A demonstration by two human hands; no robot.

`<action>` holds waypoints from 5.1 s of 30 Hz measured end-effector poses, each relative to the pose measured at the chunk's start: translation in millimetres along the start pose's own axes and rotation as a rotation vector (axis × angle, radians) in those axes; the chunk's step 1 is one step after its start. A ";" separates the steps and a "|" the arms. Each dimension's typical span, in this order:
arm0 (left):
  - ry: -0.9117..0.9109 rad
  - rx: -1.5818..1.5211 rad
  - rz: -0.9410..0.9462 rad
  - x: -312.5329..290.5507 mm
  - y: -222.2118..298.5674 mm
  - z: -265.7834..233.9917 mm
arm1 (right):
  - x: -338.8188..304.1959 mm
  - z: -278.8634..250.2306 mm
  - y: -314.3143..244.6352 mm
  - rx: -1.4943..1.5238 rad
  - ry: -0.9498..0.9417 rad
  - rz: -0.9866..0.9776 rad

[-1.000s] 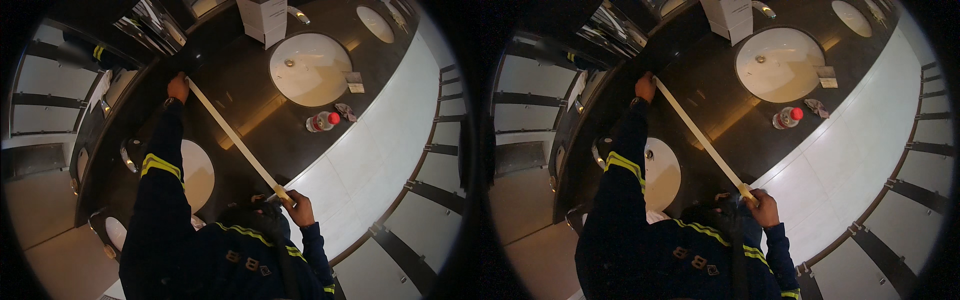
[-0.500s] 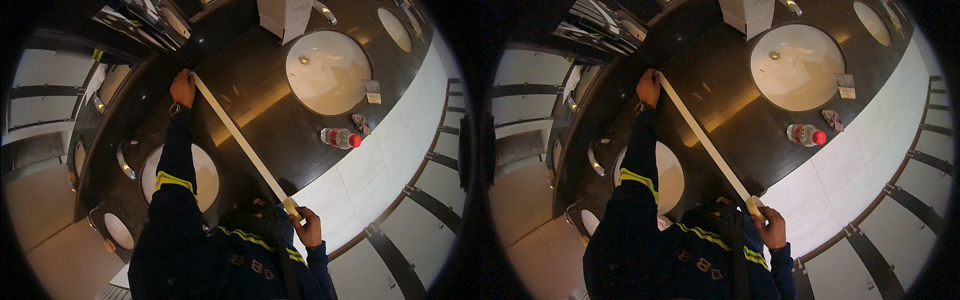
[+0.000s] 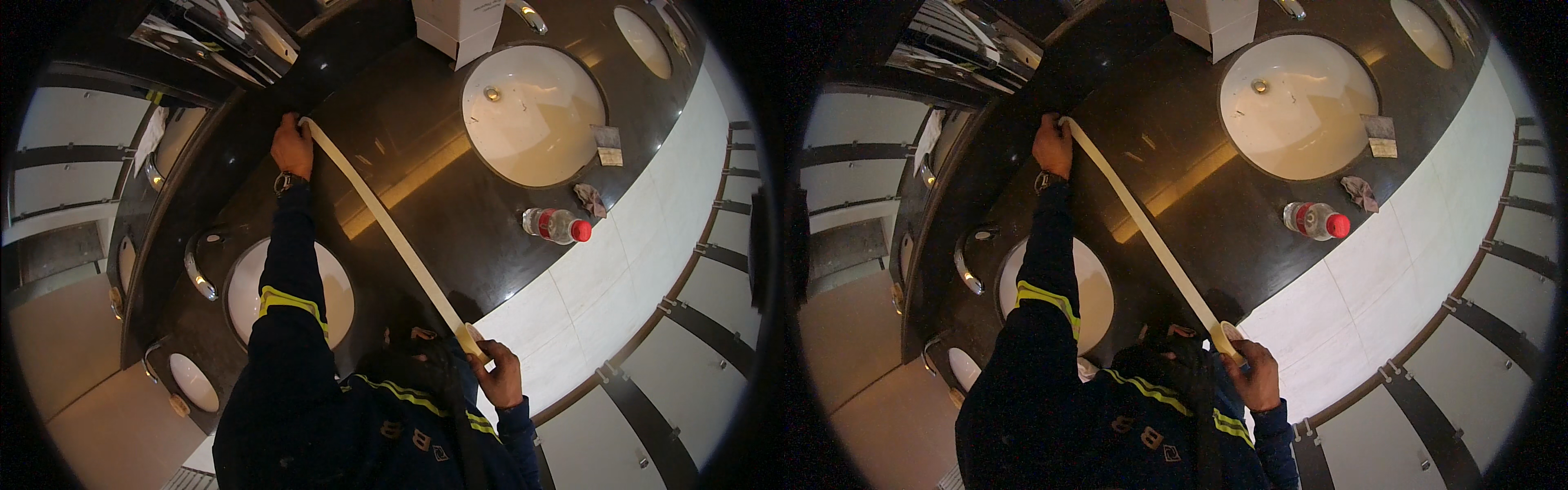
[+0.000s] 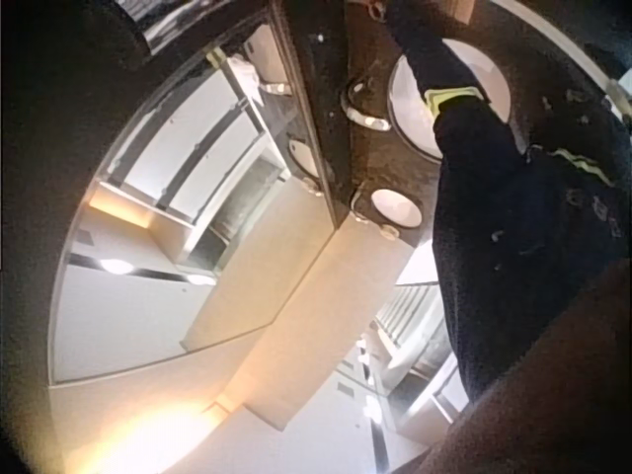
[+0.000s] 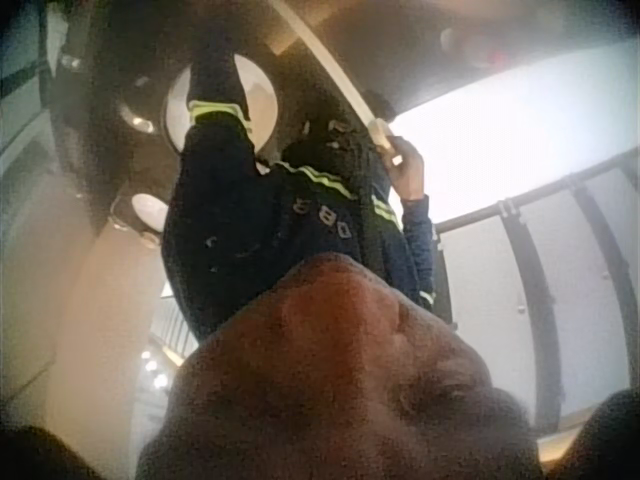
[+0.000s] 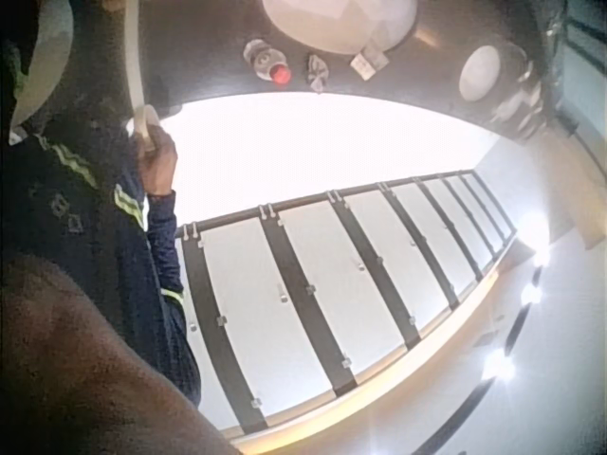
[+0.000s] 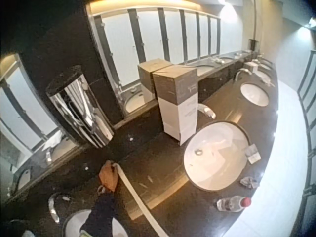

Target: The person applies strips of masking tape to a bathroom countertop, then uses a putty knife to scrape residue from a small container.

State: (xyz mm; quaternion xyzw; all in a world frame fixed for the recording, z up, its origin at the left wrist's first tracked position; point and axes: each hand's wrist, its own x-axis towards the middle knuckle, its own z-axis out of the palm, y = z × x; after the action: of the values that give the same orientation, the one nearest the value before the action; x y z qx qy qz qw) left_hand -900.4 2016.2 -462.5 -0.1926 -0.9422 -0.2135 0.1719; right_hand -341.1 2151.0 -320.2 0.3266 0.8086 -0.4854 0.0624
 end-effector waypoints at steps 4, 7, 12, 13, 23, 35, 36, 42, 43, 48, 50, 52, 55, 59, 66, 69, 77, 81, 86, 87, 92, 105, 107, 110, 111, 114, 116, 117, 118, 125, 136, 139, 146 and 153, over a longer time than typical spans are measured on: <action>0.009 0.001 0.009 -4.3 -0.7 -4.4 | -2.4 1.1 0.2 -0.010 -0.009 0.019; 0.043 -0.028 0.068 -6.0 -8.3 -6.6 | -7.3 0.0 -1.0 0.030 -0.047 0.089; -0.014 -0.031 0.054 -7.2 -6.8 -7.7 | -10.3 6.6 8.3 0.041 -0.033 0.090; -0.008 -0.028 0.042 -7.3 -6.5 -5.9 | -7.8 6.7 6.5 0.029 -0.035 0.083; 0.009 -0.014 0.052 0.1 1.0 -3.5 | 2.4 7.1 2.3 -0.007 -0.059 0.032; 0.026 0.029 0.026 -2.7 3.7 -1.1 | -12.0 -6.9 1.8 -0.024 -0.031 0.094; 0.029 0.022 0.027 -2.6 3.1 -0.1 | -13.1 -6.9 3.3 -0.019 -0.026 0.110; 0.044 0.020 0.031 -1.4 -2.8 7.9 | -11.0 -3.4 6.6 -0.038 -0.021 0.065; 0.039 0.015 0.026 -1.5 -0.8 7.6 | -10.7 -3.1 6.7 -0.039 -0.015 0.062; 0.058 0.006 0.021 -3.0 1.5 5.2 | -11.2 -4.0 7.9 -0.028 -0.002 0.091; 0.036 0.020 0.000 -2.4 2.5 3.9 | -11.3 -4.3 8.1 -0.030 0.001 0.097; 0.044 0.018 0.017 -2.2 2.3 5.4 | -11.0 -4.7 8.5 -0.037 0.001 0.093; 0.051 0.014 0.020 -2.1 2.4 5.2 | -10.4 -2.2 8.9 -0.043 -0.006 0.079; 0.034 0.014 0.013 -3.1 5.5 2.9 | -10.6 -0.8 8.5 -0.032 -0.012 0.084; 0.064 0.014 0.040 -1.9 4.2 4.6 | -11.3 2.8 12.6 -0.059 0.017 0.010; 0.078 0.023 0.051 -2.3 5.1 5.0 | -12.4 3.2 11.2 -0.063 0.016 0.002; 0.047 0.040 0.011 -3.1 9.8 4.2 | -11.1 2.4 7.7 -0.045 0.002 0.022; 0.023 0.032 0.008 -2.5 5.3 5.1 | -11.0 3.5 7.8 -0.041 -0.010 0.024; -0.048 -0.077 -0.097 -4.2 10.7 1.1 | -9.6 5.1 8.3 -0.027 -0.012 0.004; -0.016 -0.069 -0.045 -6.9 7.5 1.1 | -9.0 5.3 6.5 -0.028 -0.017 0.003; 0.096 -0.005 0.207 -19.7 -0.4 0.2 | -7.7 6.3 3.4 -0.026 -0.026 -0.026; 0.066 -0.085 -0.013 -18.8 -3.6 -2.1 | -1.8 5.7 4.2 -0.018 -0.038 -0.014; 0.025 -0.120 -0.092 -18.5 2.8 -4.2 | -1.7 4.9 3.5 -0.022 -0.042 -0.003; -0.002 -0.129 -0.131 -19.0 5.9 -7.0 | -2.4 6.1 4.9 -0.016 -0.038 -0.005; 0.007 -0.122 -0.119 -19.0 5.5 -6.9 | -2.2 6.7 5.3 -0.012 -0.037 -0.010; 0.064 -0.058 -0.016 -18.8 2.3 -4.6 | -0.8 6.3 2.8 -0.011 -0.042 -0.007; 0.139 0.043 0.142 -19.3 -3.6 -2.3 | 0.1 5.3 0.9 -0.013 -0.039 -0.010; 0.131 0.032 0.145 -20.2 -2.6 -1.8 | 0.2 5.2 0.6 -0.016 -0.035 -0.008; 0.123 0.021 0.149 -21.8 -1.6 -1.6 | 0.3 5.4 0.7 -0.025 -0.022 -0.022; 0.079 -0.005 0.143 -25.9 -3.0 -3.5 | 0.8 5.9 1.8 -0.025 -0.023 -0.026; 0.045 -0.022 0.205 -27.2 -8.8 -0.9 | 0.4 6.8 2.0 -0.028 -0.023 -0.038; 0.028 0.039 0.213 -26.6 -8.3 1.5 | 1.5 6.2 -0.1 -0.046 -0.010 -0.065; 0.033 0.077 0.221 -26.1 -7.5 5.7 | 2.1 3.5 -7.0 -0.031 -0.004 -0.077; 0.035 0.103 0.216 -25.6 -6.6 6.5 | 0.8 3.1 -5.4 -0.031 0.007 -0.069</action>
State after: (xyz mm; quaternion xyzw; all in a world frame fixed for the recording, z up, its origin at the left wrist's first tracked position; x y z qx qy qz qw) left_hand -882.6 2006.4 -480.6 -0.2800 -0.9227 -0.1483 0.2198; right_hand -345.6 2147.1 -318.2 0.2992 0.8270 -0.4735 0.0476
